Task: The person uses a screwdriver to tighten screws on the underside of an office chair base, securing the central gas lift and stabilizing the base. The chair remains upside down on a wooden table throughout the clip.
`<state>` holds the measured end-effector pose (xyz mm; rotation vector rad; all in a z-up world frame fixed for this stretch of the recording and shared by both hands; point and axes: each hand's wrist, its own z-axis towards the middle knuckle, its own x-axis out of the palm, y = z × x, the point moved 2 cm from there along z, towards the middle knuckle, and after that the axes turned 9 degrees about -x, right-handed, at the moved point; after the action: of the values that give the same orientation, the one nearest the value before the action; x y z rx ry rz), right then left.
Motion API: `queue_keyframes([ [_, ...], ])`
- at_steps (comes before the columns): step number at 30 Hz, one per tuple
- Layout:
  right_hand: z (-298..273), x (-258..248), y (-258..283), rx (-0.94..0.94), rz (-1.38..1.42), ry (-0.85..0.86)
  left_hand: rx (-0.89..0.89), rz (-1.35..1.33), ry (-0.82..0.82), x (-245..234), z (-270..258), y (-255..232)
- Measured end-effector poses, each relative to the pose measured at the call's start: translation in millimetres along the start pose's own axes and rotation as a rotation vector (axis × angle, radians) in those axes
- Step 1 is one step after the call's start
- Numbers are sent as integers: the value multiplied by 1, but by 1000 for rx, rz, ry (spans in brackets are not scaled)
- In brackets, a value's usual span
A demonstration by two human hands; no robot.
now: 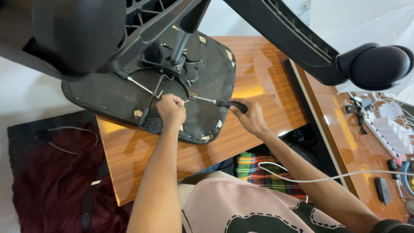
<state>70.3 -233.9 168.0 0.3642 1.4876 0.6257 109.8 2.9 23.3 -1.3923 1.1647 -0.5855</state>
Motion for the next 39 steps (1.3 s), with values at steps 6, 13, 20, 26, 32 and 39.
queue_keyframes([
  [6,9,8,-6,-21,17,31,-44,61,66,11,-6,15],
  [13,23,9,-9,-46,22,64,66,19,129,23,-2,6],
  [20,47,11,7,-90,-46,96,58,104,214,21,-4,2],
  [26,42,-26,14,10,-165,156,22,125,253,23,-6,8],
  [32,41,-18,20,-34,-79,153,51,125,265,24,-2,10],
  [39,63,-25,4,-6,-196,253,52,116,268,26,-3,13],
])
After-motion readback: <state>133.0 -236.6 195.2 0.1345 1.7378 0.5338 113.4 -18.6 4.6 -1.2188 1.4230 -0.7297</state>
